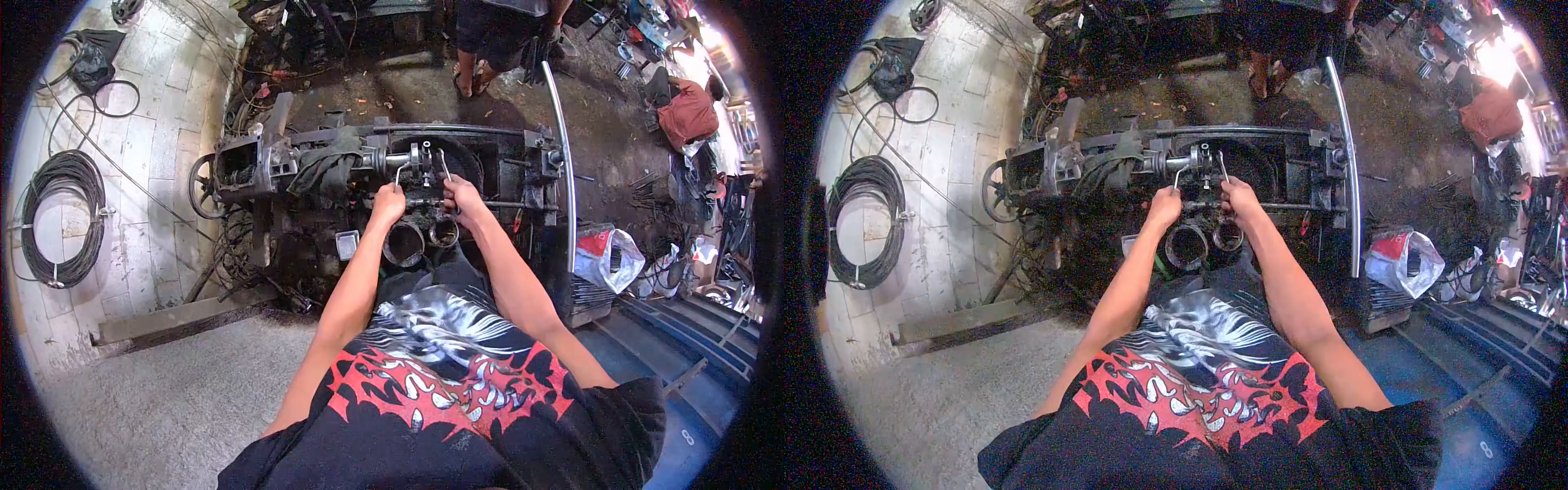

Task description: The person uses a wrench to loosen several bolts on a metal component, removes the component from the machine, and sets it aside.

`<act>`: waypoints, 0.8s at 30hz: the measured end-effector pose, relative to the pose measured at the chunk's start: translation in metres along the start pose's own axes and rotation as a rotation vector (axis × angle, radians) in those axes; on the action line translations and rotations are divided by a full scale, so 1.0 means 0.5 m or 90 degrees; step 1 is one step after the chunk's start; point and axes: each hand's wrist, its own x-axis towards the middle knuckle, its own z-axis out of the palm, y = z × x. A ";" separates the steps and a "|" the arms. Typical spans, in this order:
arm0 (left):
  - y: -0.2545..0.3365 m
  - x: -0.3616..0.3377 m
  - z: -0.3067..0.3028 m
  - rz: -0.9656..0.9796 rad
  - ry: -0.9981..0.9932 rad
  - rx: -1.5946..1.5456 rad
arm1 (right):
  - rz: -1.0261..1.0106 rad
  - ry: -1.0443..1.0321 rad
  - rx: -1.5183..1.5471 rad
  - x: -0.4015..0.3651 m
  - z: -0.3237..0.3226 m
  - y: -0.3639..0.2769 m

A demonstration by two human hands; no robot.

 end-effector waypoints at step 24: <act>0.000 0.011 -0.004 -0.092 -0.049 -0.134 | -0.164 0.163 -1.015 -0.090 0.132 -0.168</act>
